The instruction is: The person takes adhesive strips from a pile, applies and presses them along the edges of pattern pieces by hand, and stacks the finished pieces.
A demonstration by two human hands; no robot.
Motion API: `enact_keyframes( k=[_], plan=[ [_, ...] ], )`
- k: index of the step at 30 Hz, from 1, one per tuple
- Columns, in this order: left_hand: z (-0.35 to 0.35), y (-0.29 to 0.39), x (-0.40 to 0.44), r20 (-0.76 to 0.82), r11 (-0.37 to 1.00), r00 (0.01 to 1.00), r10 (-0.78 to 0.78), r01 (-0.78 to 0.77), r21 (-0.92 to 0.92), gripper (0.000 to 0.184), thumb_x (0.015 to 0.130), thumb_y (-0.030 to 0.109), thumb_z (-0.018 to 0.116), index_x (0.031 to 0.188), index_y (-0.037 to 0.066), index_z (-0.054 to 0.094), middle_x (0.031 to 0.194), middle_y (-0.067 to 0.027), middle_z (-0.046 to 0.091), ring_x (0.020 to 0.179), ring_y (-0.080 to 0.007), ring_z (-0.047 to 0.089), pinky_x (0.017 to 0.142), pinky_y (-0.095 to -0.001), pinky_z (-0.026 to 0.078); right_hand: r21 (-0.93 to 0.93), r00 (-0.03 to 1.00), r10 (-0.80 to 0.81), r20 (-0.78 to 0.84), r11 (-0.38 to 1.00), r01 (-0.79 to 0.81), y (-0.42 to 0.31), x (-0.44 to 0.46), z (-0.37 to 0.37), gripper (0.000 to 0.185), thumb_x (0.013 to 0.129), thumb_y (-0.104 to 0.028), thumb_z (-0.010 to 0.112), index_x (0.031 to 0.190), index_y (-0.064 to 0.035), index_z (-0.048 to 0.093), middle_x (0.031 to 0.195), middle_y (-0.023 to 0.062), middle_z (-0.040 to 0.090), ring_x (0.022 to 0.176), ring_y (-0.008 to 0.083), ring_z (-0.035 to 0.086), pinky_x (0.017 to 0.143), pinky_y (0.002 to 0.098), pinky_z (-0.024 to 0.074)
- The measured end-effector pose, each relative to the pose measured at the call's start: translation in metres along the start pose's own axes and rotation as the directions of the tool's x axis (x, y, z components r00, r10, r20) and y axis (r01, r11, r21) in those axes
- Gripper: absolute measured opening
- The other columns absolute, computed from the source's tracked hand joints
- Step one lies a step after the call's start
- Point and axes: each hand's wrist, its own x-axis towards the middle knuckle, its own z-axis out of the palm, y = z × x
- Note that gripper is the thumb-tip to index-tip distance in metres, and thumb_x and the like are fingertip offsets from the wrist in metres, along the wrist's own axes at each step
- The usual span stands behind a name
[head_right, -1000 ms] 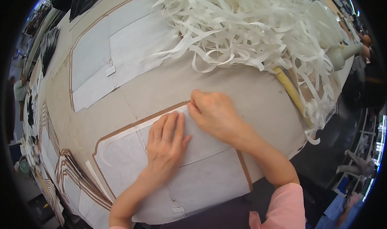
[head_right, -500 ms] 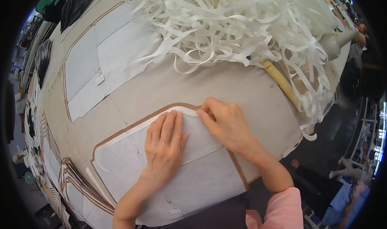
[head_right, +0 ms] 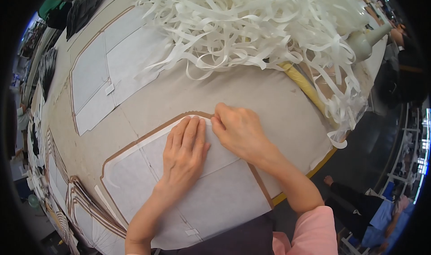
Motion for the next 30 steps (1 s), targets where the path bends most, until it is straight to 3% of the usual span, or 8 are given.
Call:
enact_keyframes(
  k=[4,7,10,13,16,22,25,30],
  plan=[
    [-0.006,0.005,0.002,0.034,0.999,0.999,-0.02,0.021,-0.034,0.057,0.077,0.017,0.078,0.128,-0.002,0.06,0.132,-0.0199,0.052,0.124,-0.0363,0.05,0.098,-0.0446,0.047,0.015,1.0,0.009,0.017,1.0,-0.009,0.001,-0.007,-0.008,0.012,0.091,-0.012,0.062,0.086,-0.0011,0.061,0.075,0.0159,0.065,0.066,0.0318,0.064,0.061,0.0407,0.0489],
    [-0.009,0.007,0.003,0.033,0.998,0.998,-0.051,0.052,-0.043,0.055,0.078,0.02,0.079,0.127,0.003,0.062,0.131,-0.0192,0.052,0.124,-0.036,0.05,0.097,-0.0442,0.047,0.147,0.989,0.086,-0.123,0.987,-0.068,0.003,-0.023,-0.022,0.008,0.09,-0.01,0.065,0.091,-0.0019,0.065,0.08,0.013,0.065,0.066,0.0266,0.064,0.062,0.0366,0.0497],
    [-0.009,0.008,0.003,0.011,0.995,0.997,-0.073,0.074,-0.065,0.054,0.078,0.021,0.079,0.126,0.004,0.062,0.13,-0.0182,0.052,0.124,-0.0354,0.05,0.095,-0.0435,0.048,0.164,0.994,0.018,-0.108,0.986,0.0,0.014,-0.032,-0.024,0.007,0.089,-0.003,0.067,0.095,0.0003,0.068,0.087,0.0061,0.064,0.071,0.0128,0.059,0.06,0.0268,0.0451],
    [-0.006,0.012,0.005,-0.01,0.989,0.992,-0.123,0.121,-0.089,0.052,0.078,0.021,0.08,0.125,0.006,0.063,0.13,-0.0173,0.053,0.124,-0.035,0.05,0.095,-0.043,0.048,0.114,0.986,-0.085,-0.144,0.988,0.102,0.011,-0.034,-0.017,0.008,0.088,-0.001,0.066,0.095,0.0009,0.067,0.09,0.0072,0.063,0.073,0.0148,0.059,0.062,0.0278,0.0465],
    [-0.005,0.014,0.004,-0.023,0.986,0.989,-0.143,0.141,-0.091,0.05,0.077,0.021,0.08,0.123,0.009,0.064,0.129,-0.0167,0.053,0.124,-0.0352,0.05,0.095,-0.0437,0.048,0.025,0.952,-0.221,-0.214,0.973,0.231,0.014,-0.029,-0.007,0.013,0.085,0.001,0.065,0.099,0.0001,0.067,0.09,0.0102,0.063,0.079,0.026,0.063,0.064,0.035,0.0504],
    [0.003,0.012,0.0,-0.057,0.992,0.992,-0.114,0.111,-0.063,0.051,0.077,0.021,0.078,0.124,0.008,0.063,0.13,-0.0201,0.052,0.124,-0.0366,0.049,0.1,-0.0462,0.046,-0.213,0.929,-0.336,-0.154,0.93,0.301,0.016,-0.029,0.0,0.032,0.08,0.005,0.062,0.111,-0.0013,0.067,0.098,0.0115,0.061,0.084,0.028,0.062,0.067,0.0375,0.0514],
    [0.005,0.013,-0.002,-0.062,0.994,0.993,-0.105,0.102,-0.05,0.051,0.081,0.02,0.075,0.127,0.005,0.06,0.13,-0.0236,0.052,0.127,-0.0384,0.047,0.106,-0.0487,0.042,-0.358,0.891,-0.397,-0.22,0.883,0.304,0.01,-0.033,0.009,0.035,0.08,0.005,0.061,0.114,-0.0007,0.066,0.099,0.0112,0.06,0.084,0.0279,0.061,0.067,0.0384,0.0513],
    [-0.015,0.005,-0.027,-0.039,0.972,0.992,-0.121,0.11,-0.209,0.047,0.086,0.019,0.071,0.127,0.002,0.058,0.137,-0.0238,0.05,0.132,-0.0384,0.045,0.111,-0.0497,0.037,-0.52,0.899,-0.43,-0.083,0.788,0.329,-0.003,-0.038,0.014,0.035,0.079,0.005,0.063,0.115,0.0005,0.065,0.103,0.011,0.061,0.086,0.0285,0.061,0.069,0.0398,0.0509]
  ],
)
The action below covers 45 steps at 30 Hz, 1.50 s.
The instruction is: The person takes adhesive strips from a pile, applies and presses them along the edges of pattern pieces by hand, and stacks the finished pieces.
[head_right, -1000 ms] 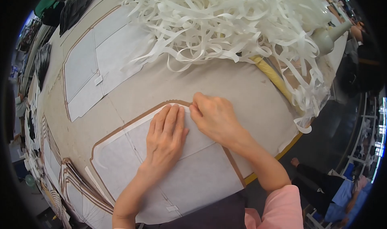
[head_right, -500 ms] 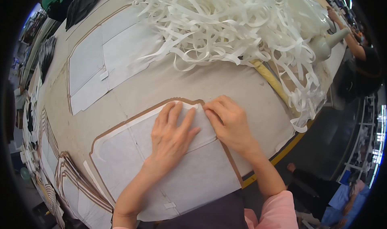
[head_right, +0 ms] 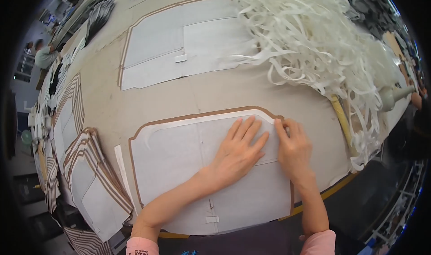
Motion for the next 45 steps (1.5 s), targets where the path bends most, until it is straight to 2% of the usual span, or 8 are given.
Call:
enact_keyframes(
  k=[3,7,10,17,22,26,29,45],
  plan=[
    [-0.051,-0.013,-0.041,-0.111,0.995,0.99,-0.087,0.082,-0.049,0.041,0.085,0.018,0.073,0.122,0.002,0.062,0.134,-0.0186,0.054,0.127,-0.0365,0.05,0.106,-0.0479,0.041,-0.002,0.999,-0.031,-0.037,1.0,0.031,-0.014,0.015,-0.01,0.034,0.079,0.005,0.064,0.112,0.0013,0.065,0.103,0.0121,0.061,0.088,0.0302,0.06,0.074,0.0411,0.0496],
    [-0.121,-0.068,-0.085,-0.396,0.868,0.82,-0.412,0.486,0.103,0.034,0.085,0.015,0.074,0.114,0.001,0.064,0.122,-0.017,0.06,0.113,-0.0338,0.057,0.096,-0.0419,0.046,0.261,0.981,-0.173,-0.09,0.946,0.191,-0.044,0.043,-0.002,0.029,0.078,0.007,0.065,0.107,0.0023,0.064,0.1,0.014,0.06,0.09,0.0318,0.057,0.078,0.0422,0.0477],
    [-0.129,-0.092,-0.1,-0.278,0.763,0.729,-0.625,0.646,-0.021,0.029,0.086,0.019,0.073,0.108,0.002,0.065,0.106,-0.0122,0.064,0.098,-0.0298,0.061,0.083,-0.0405,0.05,0.466,0.944,-0.323,-0.07,0.826,0.317,-0.074,0.067,0.026,0.026,0.075,0.008,0.062,0.101,0.0028,0.062,0.099,0.0142,0.059,0.091,0.0315,0.057,0.078,0.042,0.0484],
    [-0.119,-0.098,-0.08,0.0,0.721,0.754,-0.656,0.627,-0.297,0.02,0.088,0.016,0.072,0.095,-0.002,0.066,0.095,-0.0094,0.069,0.085,-0.0192,0.065,0.081,-0.0306,0.051,0.363,0.871,-0.482,-0.101,0.797,0.483,-0.097,0.077,0.068,0.026,0.073,0.004,0.06,0.1,0.003,0.062,0.102,0.0121,0.059,0.094,0.0294,0.058,0.079,0.0404,0.0492],
    [-0.127,-0.082,-0.044,0.213,0.365,0.866,-0.453,0.398,-0.842,0.018,0.09,0.019,0.07,0.093,0.001,0.067,0.104,-0.0083,0.07,0.096,-0.0142,0.063,0.086,-0.0304,0.051,0.29,0.871,-0.467,-0.155,0.821,0.492,-0.1,0.064,0.071,0.032,0.073,-0.001,0.061,0.104,0.0068,0.062,0.111,0.0152,0.059,0.105,0.0309,0.059,0.085,0.0397,0.0511],
    [-0.14,-0.112,-0.054,0.176,0.318,0.776,-0.606,0.439,-0.841,0.015,0.088,0.017,0.072,0.089,0.003,0.068,0.1,-0.0066,0.069,0.093,-0.0128,0.062,0.083,-0.0281,0.049,0.275,0.872,-0.471,-0.132,0.828,0.489,-0.097,0.055,0.071,0.039,0.073,-0.002,0.062,0.109,0.0119,0.06,0.118,0.0201,0.058,0.112,0.0349,0.058,0.091,0.0422,0.0515],
    [-0.149,-0.133,-0.079,0.108,0.523,0.65,-0.753,0.689,-0.501,0.014,0.086,0.015,0.075,0.087,0.002,0.07,0.091,-0.0038,0.069,0.084,-0.0093,0.06,0.076,-0.0244,0.047,0.287,0.874,-0.475,-0.104,0.827,0.484,-0.097,0.052,0.071,0.041,0.074,-0.001,0.061,0.112,0.0145,0.059,0.12,0.023,0.057,0.113,0.0378,0.057,0.093,0.0443,0.0511],
    [-0.15,-0.136,-0.087,0.115,0.491,0.548,-0.829,0.809,-0.323,0.016,0.085,0.014,0.075,0.083,0.0,0.069,0.07,0.0017,0.061,0.066,-0.0056,0.052,0.063,-0.0223,0.045,0.153,0.894,-0.446,0.035,0.887,0.437,-0.116,0.057,0.066,0.048,0.073,0.001,0.062,0.119,0.0152,0.059,0.12,0.0242,0.056,0.113,0.0372,0.057,0.099,0.0477,0.0488]
  ],
)
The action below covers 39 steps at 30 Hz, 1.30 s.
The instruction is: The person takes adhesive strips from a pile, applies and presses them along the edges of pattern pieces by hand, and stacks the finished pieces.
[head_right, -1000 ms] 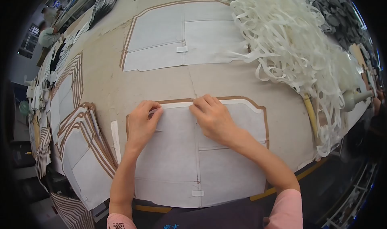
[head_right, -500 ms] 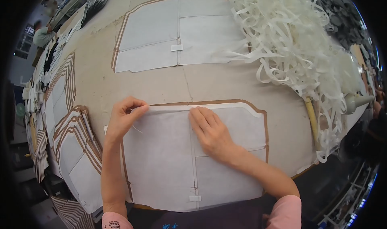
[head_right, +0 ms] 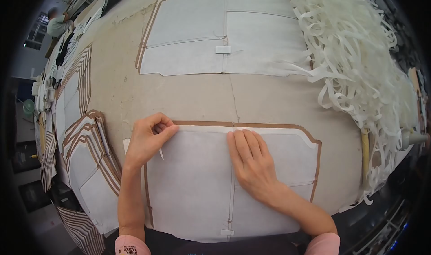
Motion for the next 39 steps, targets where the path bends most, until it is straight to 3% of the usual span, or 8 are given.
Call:
enact_keyframes(
  k=[8,11,14,23,26,29,32,39],
  plan=[
    [-0.002,-0.004,0.003,0.025,1.0,1.0,0.001,-0.001,0.02,0.016,0.083,0.014,0.075,0.08,0.0,0.067,0.067,0.0019,0.059,0.064,-0.0048,0.049,0.06,-0.0222,0.044,-0.016,1.0,0.002,0.011,1.0,-0.001,-0.003,0.003,-0.001,0.051,0.071,0.002,0.063,0.12,0.0152,0.058,0.119,0.0233,0.056,0.111,0.0369,0.057,0.096,0.0476,0.0494],
    [-0.003,-0.005,0.006,0.035,0.998,0.999,0.001,-0.003,0.056,0.019,0.081,0.016,0.073,0.079,-0.001,0.067,0.065,-0.0053,0.062,0.062,-0.0104,0.055,0.059,-0.0265,0.046,-0.02,1.0,0.0,0.017,1.0,0.001,-0.003,0.005,-0.001,0.051,0.07,0.003,0.063,0.119,0.0153,0.058,0.117,0.0229,0.056,0.109,0.0364,0.057,0.094,0.0475,0.0496],
    [-0.003,-0.005,0.008,0.041,0.997,0.999,0.027,-0.029,0.065,0.019,0.08,0.017,0.072,0.078,-0.001,0.067,0.064,-0.0063,0.062,0.061,-0.0116,0.056,0.059,-0.0273,0.046,-0.014,1.0,-0.005,0.007,1.0,0.005,-0.003,0.008,-0.001,0.051,0.069,0.003,0.063,0.118,0.0154,0.058,0.116,0.0229,0.055,0.108,0.0361,0.057,0.092,0.0472,0.049],
    [-0.003,-0.001,0.007,0.059,0.993,0.998,0.031,-0.038,0.114,0.017,0.083,0.015,0.072,0.083,-0.001,0.067,0.067,-0.0001,0.06,0.062,-0.0065,0.051,0.058,-0.0233,0.044,0.09,0.991,-0.123,-0.048,0.988,0.127,-0.028,0.047,0.028,0.044,0.074,-0.004,0.063,0.114,0.0155,0.059,0.113,0.0222,0.056,0.103,0.0331,0.055,0.087,0.0428,0.0462],
    [-0.008,-0.003,0.001,0.063,0.996,0.996,0.068,-0.072,0.061,0.018,0.084,0.015,0.073,0.085,-0.002,0.067,0.069,-0.0007,0.061,0.06,-0.0066,0.052,0.057,-0.0229,0.044,0.058,0.982,-0.178,-0.055,0.982,0.181,-0.039,0.062,0.041,0.045,0.074,-0.004,0.065,0.114,0.0158,0.06,0.112,0.0224,0.056,0.103,0.032,0.055,0.087,0.0423,0.0459],
    [-0.017,-0.019,-0.015,-0.026,0.998,0.999,-0.025,0.023,-0.06,0.019,0.086,0.016,0.073,0.087,-0.002,0.068,0.072,-0.0019,0.064,0.06,-0.0067,0.055,0.056,-0.022,0.045,0.016,0.975,-0.21,-0.067,0.977,0.212,-0.042,0.065,0.045,0.044,0.073,-0.003,0.065,0.113,0.0157,0.061,0.113,0.0225,0.055,0.104,0.0317,0.054,0.087,0.0422,0.0455],
    [-0.023,-0.032,-0.029,-0.011,0.938,0.983,-0.183,0.171,-0.302,0.018,0.087,0.016,0.073,0.089,-0.001,0.068,0.073,-0.0031,0.066,0.06,-0.0072,0.058,0.056,-0.022,0.047,-0.028,0.968,-0.244,-0.05,0.97,0.243,-0.042,0.062,0.044,0.045,0.072,-0.002,0.065,0.114,0.0146,0.06,0.114,0.0215,0.053,0.105,0.0318,0.054,0.086,0.0421,0.045],
    [-0.018,-0.033,-0.027,-0.092,0.972,0.985,-0.144,0.124,-0.198,0.017,0.088,0.016,0.07,0.086,0.0,0.067,0.068,-0.004,0.065,0.058,-0.0077,0.059,0.052,-0.023,0.048,-0.068,0.975,-0.219,-0.021,0.974,0.217,-0.048,0.065,0.043,0.048,0.074,-0.003,0.064,0.119,0.0131,0.057,0.114,0.0202,0.053,0.106,0.031,0.053,0.086,0.0419,0.0451]
  ],
)
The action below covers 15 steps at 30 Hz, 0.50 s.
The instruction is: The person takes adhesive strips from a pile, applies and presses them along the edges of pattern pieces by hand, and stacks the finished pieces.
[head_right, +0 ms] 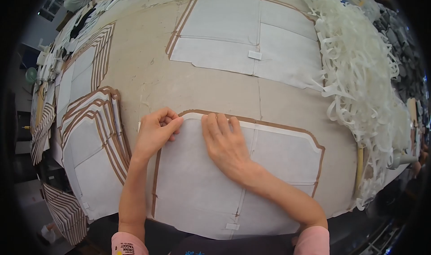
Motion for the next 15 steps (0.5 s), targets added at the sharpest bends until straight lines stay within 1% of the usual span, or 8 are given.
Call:
enact_keyframes(
  k=[2,5,8,11,14,15],
  plan=[
    [-0.001,-0.001,0.003,-0.003,1.0,1.0,0.002,-0.002,0.025,0.017,0.088,0.017,0.07,0.084,0.0,0.066,0.066,-0.0039,0.065,0.056,-0.008,0.059,0.05,-0.0232,0.048,-0.009,1.0,-0.002,0.007,1.0,0.002,-0.002,0.002,0.001,0.049,0.074,-0.003,0.063,0.12,0.0127,0.057,0.114,0.0201,0.053,0.106,0.031,0.053,0.087,0.0419,0.0451],
    [-0.006,0.001,0.008,0.081,1.0,0.996,-0.027,0.026,0.016,0.018,0.088,0.016,0.07,0.083,-0.001,0.065,0.065,-0.0039,0.065,0.053,-0.009,0.06,0.048,-0.0234,0.047,0.0,1.0,0.011,0.021,1.0,-0.011,-0.003,0.003,0.0,0.049,0.074,-0.004,0.062,0.12,0.012,0.057,0.114,0.0204,0.054,0.106,0.0311,0.053,0.087,0.0419,0.0448],
    [-0.013,0.004,0.015,0.166,0.998,0.985,-0.041,0.033,0.051,0.018,0.088,0.016,0.07,0.082,-0.001,0.064,0.065,-0.0041,0.065,0.051,-0.0101,0.06,0.047,-0.0234,0.046,0.04,0.999,0.032,0.02,0.999,-0.033,-0.006,0.007,0.003,0.048,0.074,-0.004,0.062,0.12,0.0119,0.057,0.114,0.0206,0.054,0.107,0.0315,0.053,0.088,0.0417,0.0447],
    [-0.017,0.006,0.02,0.236,0.998,0.97,-0.059,0.056,0.018,0.018,0.089,0.016,0.069,0.083,0.0,0.063,0.064,-0.0046,0.064,0.052,-0.0102,0.061,0.047,-0.0237,0.046,0.122,0.998,0.02,-0.057,0.992,-0.013,-0.01,0.016,0.011,0.048,0.074,-0.003,0.062,0.119,0.0126,0.057,0.115,0.0204,0.055,0.107,0.0317,0.053,0.088,0.0414,0.0447],
    [-0.021,0.01,0.017,0.258,0.998,0.964,-0.058,0.051,0.036,0.018,0.09,0.017,0.069,0.085,0.0,0.065,0.065,-0.0048,0.065,0.052,-0.0102,0.061,0.048,-0.0237,0.046,0.188,0.998,-0.009,-0.06,0.982,0.02,-0.016,0.024,0.014,0.048,0.075,-0.003,0.062,0.119,0.013,0.057,0.115,0.0199,0.055,0.107,0.0316,0.054,0.088,0.0411,0.0447],
    [-0.022,0.009,0.014,0.229,0.998,0.972,-0.054,0.05,0.025,0.019,0.091,0.018,0.07,0.087,0.0,0.065,0.065,-0.0047,0.065,0.052,-0.0101,0.061,0.048,-0.0235,0.046,0.191,0.997,-0.018,-0.07,0.981,0.031,-0.018,0.024,0.016,0.048,0.075,-0.003,0.062,0.12,0.0133,0.057,0.117,0.0196,0.055,0.106,0.0311,0.054,0.088,0.0412,0.0445]
  ],
)
